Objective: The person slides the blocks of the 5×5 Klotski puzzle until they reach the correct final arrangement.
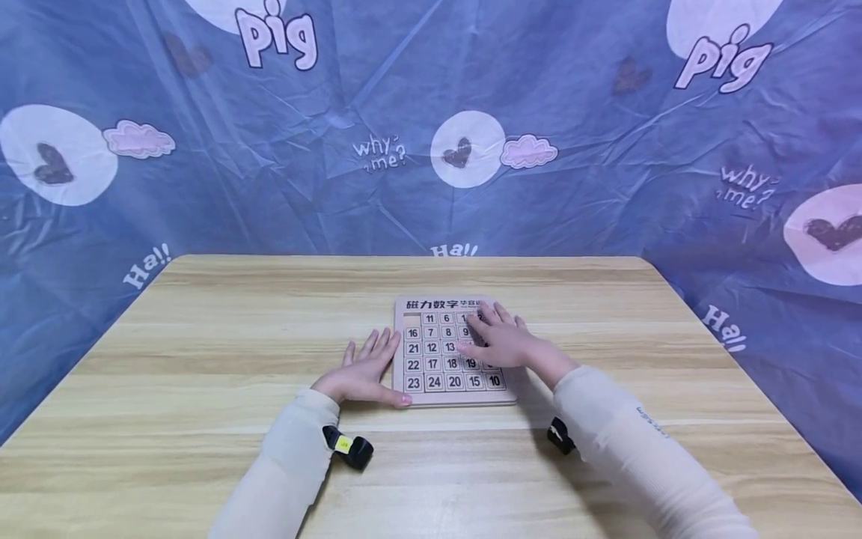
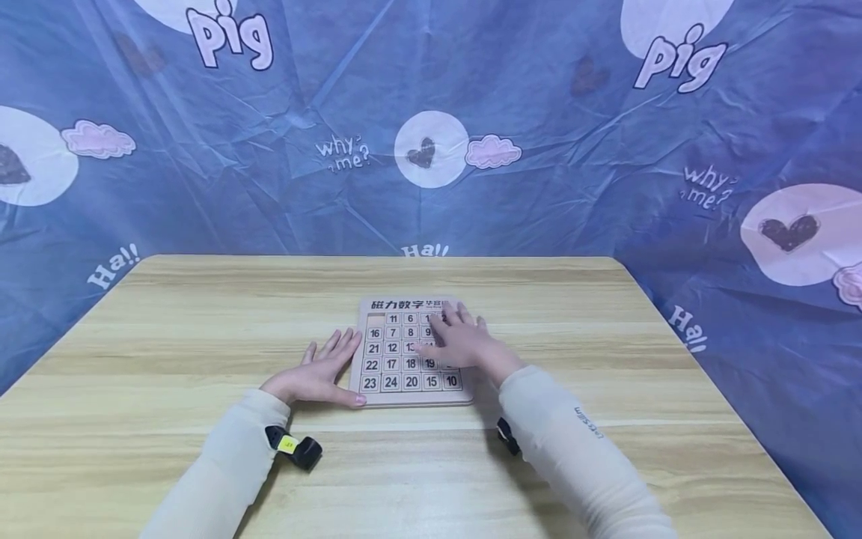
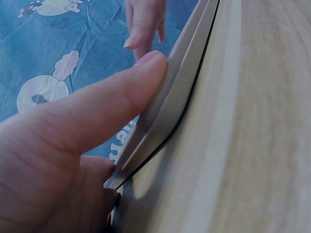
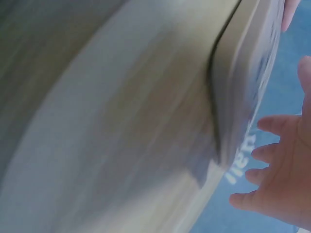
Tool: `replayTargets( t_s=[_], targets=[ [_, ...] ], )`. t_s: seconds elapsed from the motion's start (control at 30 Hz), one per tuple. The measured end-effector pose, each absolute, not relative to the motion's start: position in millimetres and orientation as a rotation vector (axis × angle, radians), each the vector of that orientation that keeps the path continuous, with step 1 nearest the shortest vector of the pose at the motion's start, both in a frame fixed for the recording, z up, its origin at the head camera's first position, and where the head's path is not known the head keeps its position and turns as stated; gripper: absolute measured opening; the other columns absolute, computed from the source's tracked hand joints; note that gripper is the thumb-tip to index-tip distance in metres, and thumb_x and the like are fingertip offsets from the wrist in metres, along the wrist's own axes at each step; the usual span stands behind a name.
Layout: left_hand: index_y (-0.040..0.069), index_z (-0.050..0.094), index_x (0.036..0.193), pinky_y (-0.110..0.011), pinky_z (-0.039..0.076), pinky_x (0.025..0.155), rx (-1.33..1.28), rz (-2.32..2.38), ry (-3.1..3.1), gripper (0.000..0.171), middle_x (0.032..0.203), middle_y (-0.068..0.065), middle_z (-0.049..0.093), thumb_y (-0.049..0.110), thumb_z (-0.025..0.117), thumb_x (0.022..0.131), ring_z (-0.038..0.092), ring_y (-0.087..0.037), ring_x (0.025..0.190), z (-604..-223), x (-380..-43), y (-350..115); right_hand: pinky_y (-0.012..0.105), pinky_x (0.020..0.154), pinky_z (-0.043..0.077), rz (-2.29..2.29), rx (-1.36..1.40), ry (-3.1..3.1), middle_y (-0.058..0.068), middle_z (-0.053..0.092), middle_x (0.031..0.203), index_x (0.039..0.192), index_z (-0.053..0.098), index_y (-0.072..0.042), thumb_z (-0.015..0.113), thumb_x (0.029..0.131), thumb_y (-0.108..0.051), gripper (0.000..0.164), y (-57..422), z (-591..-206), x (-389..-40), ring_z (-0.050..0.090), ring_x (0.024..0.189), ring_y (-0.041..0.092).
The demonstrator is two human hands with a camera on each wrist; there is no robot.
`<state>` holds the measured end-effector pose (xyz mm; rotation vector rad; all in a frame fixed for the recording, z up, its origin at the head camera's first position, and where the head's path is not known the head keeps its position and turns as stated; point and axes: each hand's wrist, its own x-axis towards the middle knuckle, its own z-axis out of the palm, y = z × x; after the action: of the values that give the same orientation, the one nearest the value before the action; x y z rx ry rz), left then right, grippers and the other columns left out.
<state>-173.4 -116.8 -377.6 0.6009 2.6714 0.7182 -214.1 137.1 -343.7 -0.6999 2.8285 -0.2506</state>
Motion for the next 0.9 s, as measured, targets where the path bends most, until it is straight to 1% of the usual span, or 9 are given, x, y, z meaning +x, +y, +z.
replayTargets(
  t_s=[0.17,0.4,0.7,0.9],
  targets=[
    [0.011,-0.002,0.139,-0.048,-0.016,0.094,0.600,0.725,2.660,0.113,0.141,-0.011,-0.009,0.055,0.067,0.060,-0.013,-0.024,0.126,-376.8,-173.6,-116.4,0.061,0.093,0.006,-0.266,-0.632,2.842,0.020,0.005,0.141,0.136,0.023,-0.005,0.038,0.082,-0.058,0.078,149.5,-348.4,-218.0,0.001,0.125,0.041],
    [0.010,-0.002,0.139,-0.049,-0.016,0.094,0.612,0.757,2.655,0.114,0.141,-0.013,-0.009,0.054,0.068,0.060,-0.013,-0.026,0.126,-376.7,-173.9,-116.7,0.061,0.093,0.007,-0.298,-0.660,2.851,0.020,0.007,0.141,0.136,0.024,-0.003,0.041,0.081,-0.057,0.079,144.5,-351.6,-219.5,0.002,0.125,0.041],
    [0.009,0.000,0.139,-0.049,-0.016,0.094,0.620,0.745,2.657,0.113,0.141,-0.014,-0.007,0.053,0.068,0.061,-0.013,-0.026,0.126,-376.8,-174.0,-117.3,0.060,0.093,0.007,-0.257,-0.685,2.851,0.018,0.009,0.141,0.136,0.025,-0.004,0.039,0.080,-0.061,0.081,132.3,-350.6,-219.8,0.003,0.125,0.039],
    [0.009,0.000,0.139,-0.049,-0.016,0.094,0.627,0.752,2.652,0.112,0.141,-0.014,-0.008,0.053,0.068,0.061,-0.014,-0.026,0.126,-377.9,-174.1,-117.2,0.059,0.094,0.007,-0.224,-0.688,2.843,0.017,0.008,0.141,0.137,0.022,-0.006,0.037,0.079,-0.063,0.083,124.9,-351.0,-219.5,0.001,0.126,0.037]
  ],
)
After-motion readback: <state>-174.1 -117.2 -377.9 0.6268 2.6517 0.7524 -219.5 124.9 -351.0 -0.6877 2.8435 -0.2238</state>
